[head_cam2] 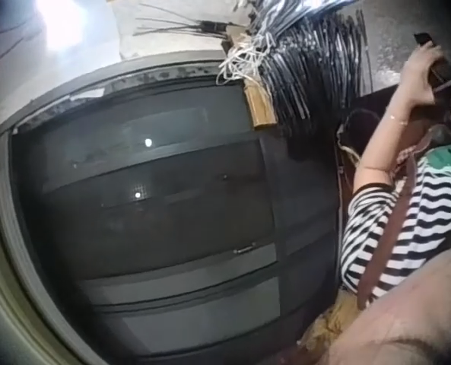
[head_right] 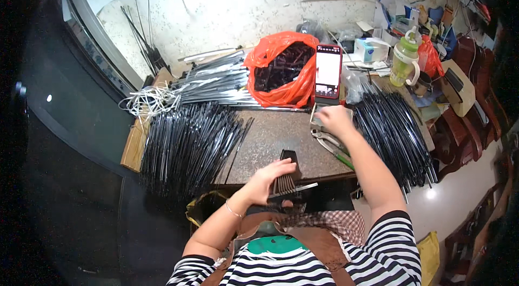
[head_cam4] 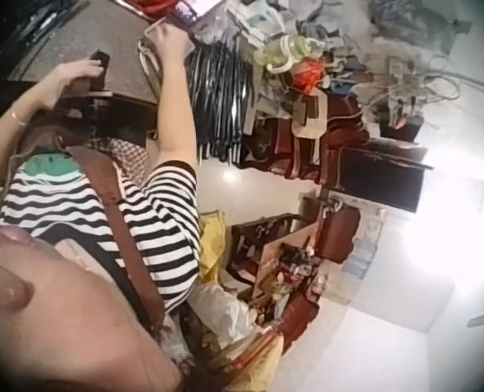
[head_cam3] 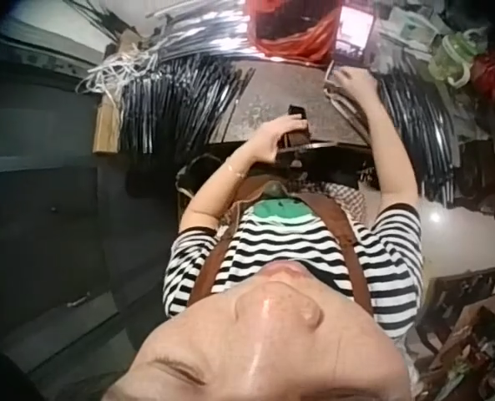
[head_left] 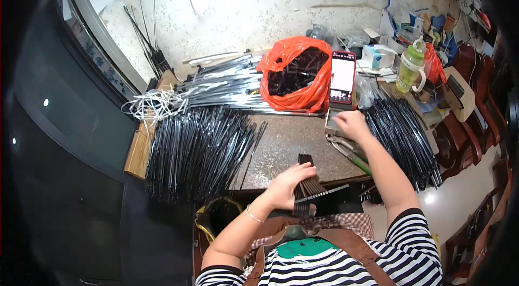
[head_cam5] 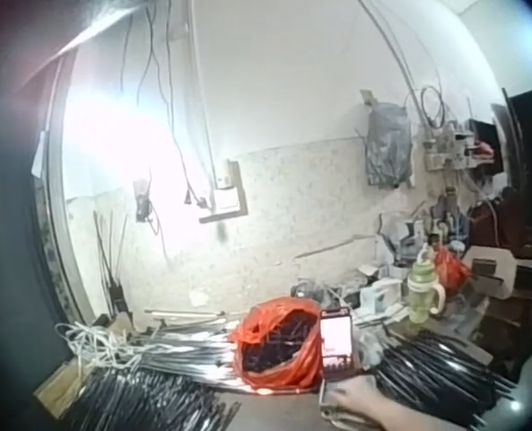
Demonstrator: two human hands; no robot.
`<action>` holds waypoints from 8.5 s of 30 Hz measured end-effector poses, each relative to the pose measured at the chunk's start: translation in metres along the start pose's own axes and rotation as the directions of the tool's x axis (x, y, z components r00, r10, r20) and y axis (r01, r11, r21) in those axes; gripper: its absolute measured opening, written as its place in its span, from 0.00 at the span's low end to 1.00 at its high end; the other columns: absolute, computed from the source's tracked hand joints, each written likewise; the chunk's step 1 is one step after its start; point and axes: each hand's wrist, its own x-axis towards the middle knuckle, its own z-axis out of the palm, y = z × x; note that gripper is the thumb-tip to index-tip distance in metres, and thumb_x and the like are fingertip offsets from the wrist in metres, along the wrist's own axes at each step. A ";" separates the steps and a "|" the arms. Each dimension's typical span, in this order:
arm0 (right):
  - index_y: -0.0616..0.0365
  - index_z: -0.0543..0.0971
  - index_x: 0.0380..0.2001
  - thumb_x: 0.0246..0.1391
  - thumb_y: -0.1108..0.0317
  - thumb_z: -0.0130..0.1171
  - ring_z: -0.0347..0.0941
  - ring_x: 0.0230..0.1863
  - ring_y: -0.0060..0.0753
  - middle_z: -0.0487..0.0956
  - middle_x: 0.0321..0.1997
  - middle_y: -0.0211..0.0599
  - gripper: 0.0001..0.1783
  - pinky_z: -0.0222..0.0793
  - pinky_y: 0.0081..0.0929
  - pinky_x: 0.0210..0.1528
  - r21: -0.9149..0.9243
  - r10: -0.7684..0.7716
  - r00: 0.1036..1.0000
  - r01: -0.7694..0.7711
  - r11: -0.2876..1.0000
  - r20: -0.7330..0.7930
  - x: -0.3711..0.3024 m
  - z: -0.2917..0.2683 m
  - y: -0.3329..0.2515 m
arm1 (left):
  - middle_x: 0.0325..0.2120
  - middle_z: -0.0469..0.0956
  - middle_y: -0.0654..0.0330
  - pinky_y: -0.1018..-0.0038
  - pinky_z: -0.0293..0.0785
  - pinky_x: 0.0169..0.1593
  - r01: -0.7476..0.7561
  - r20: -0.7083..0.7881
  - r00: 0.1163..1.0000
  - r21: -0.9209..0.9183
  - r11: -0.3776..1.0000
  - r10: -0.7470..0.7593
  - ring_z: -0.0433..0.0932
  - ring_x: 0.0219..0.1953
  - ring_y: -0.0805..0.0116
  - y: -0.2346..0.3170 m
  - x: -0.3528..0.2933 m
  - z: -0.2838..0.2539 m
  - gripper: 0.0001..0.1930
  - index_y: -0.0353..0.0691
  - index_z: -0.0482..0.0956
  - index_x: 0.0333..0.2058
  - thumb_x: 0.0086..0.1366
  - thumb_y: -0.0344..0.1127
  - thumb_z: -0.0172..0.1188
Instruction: The recorder is assembling black cable components by attaching end fittings and bundling them at a workbench.
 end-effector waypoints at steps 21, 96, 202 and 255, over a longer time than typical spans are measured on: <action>0.59 0.69 0.27 0.33 0.74 0.45 0.66 0.26 0.34 0.65 0.21 0.35 0.11 0.64 0.26 0.24 -0.019 -0.290 0.925 0.304 0.953 0.246 -0.073 0.061 0.001 | 0.34 0.70 0.53 0.70 0.61 0.45 -0.009 -0.027 1.000 0.053 0.999 0.010 0.67 0.41 0.58 -0.044 -0.033 0.008 0.25 0.34 0.71 0.31 0.35 0.45 0.59; 0.69 0.57 0.42 0.43 0.63 0.49 0.65 0.39 0.35 0.68 0.36 0.45 0.26 0.56 0.29 0.45 0.882 -0.252 0.959 0.004 0.471 0.131 -0.007 -0.034 -0.114 | 0.33 0.67 0.61 0.82 0.61 0.40 -0.092 -0.121 0.993 -0.650 0.754 0.017 0.64 0.35 0.80 -0.002 0.065 -0.044 0.16 0.34 0.64 0.36 0.46 0.25 0.52; 0.66 0.66 0.33 0.45 0.76 0.39 0.63 0.29 0.32 0.67 0.32 0.43 0.11 0.59 0.22 0.32 0.460 -0.079 0.787 0.435 0.774 -0.611 -0.021 -0.046 -0.179 | 0.32 0.65 0.56 0.79 0.56 0.41 -0.537 -0.699 0.707 -0.630 0.561 -0.107 0.63 0.34 0.71 0.088 0.080 -0.059 0.17 0.28 0.67 0.34 0.52 0.39 0.48; 0.66 0.72 0.21 0.32 0.78 0.55 0.63 0.23 0.24 0.67 0.21 0.34 0.07 0.58 0.16 0.24 0.746 -0.266 0.939 0.337 0.575 -0.219 -0.031 -0.076 -0.170 | 0.27 0.64 0.60 0.81 0.61 0.34 -0.183 -0.420 0.907 -0.305 0.934 0.040 0.64 0.29 0.75 0.097 0.042 -0.075 0.29 0.35 0.51 0.38 0.42 0.35 0.59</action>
